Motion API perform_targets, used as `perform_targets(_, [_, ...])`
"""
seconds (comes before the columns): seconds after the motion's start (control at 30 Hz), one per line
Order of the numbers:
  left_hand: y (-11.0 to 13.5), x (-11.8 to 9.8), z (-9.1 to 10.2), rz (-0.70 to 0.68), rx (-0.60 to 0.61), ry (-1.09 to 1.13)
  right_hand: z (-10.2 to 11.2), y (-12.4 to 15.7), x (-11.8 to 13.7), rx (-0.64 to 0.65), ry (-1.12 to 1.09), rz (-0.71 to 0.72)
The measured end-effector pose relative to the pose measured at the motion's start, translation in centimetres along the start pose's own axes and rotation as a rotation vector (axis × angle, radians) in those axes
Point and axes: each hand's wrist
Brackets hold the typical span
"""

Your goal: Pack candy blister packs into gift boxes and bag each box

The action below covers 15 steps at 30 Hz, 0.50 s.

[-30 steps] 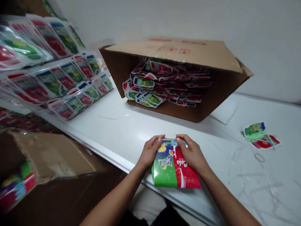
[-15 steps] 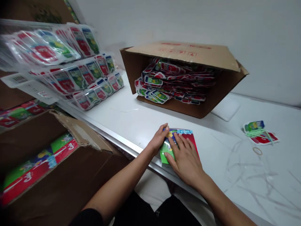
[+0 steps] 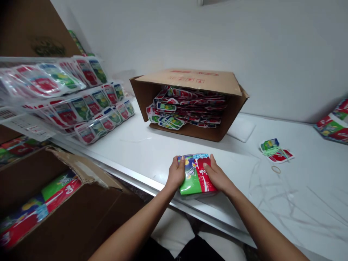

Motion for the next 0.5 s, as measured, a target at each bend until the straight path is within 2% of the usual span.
perform_targets(0.13, [0.3,-0.5,0.5,0.021,-0.006,-0.047,-0.4,0.3,0.7,0.242,-0.427,-0.094])
perform_targets(0.27, [0.5,-1.2,0.8,-0.018,-0.031,-0.048,-0.5,1.0,1.5,0.253,-0.607,-0.119])
perform_targets(0.33, [0.5,-1.6,1.2,-0.111,-0.011,0.018,-0.5,1.9,1.5,0.176,-0.629,0.012])
perform_targets(0.43, [-0.1,-2.0,1.9,-0.281,0.089,0.2,-1.3,3.9,0.3,-0.105,-0.559,0.316])
perform_targets(0.5, [-0.5,-2.3,2.3,-0.283,0.183,0.301,-2.2,5.2,-1.4,-0.258,-0.503,0.45])
Point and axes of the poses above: each hand's wrist, its own y-axis away from the middle knuckle, its own z-axis out of the back of the hand, x = y × z, and after that the axes turned 12 degrees about -z, right-handed
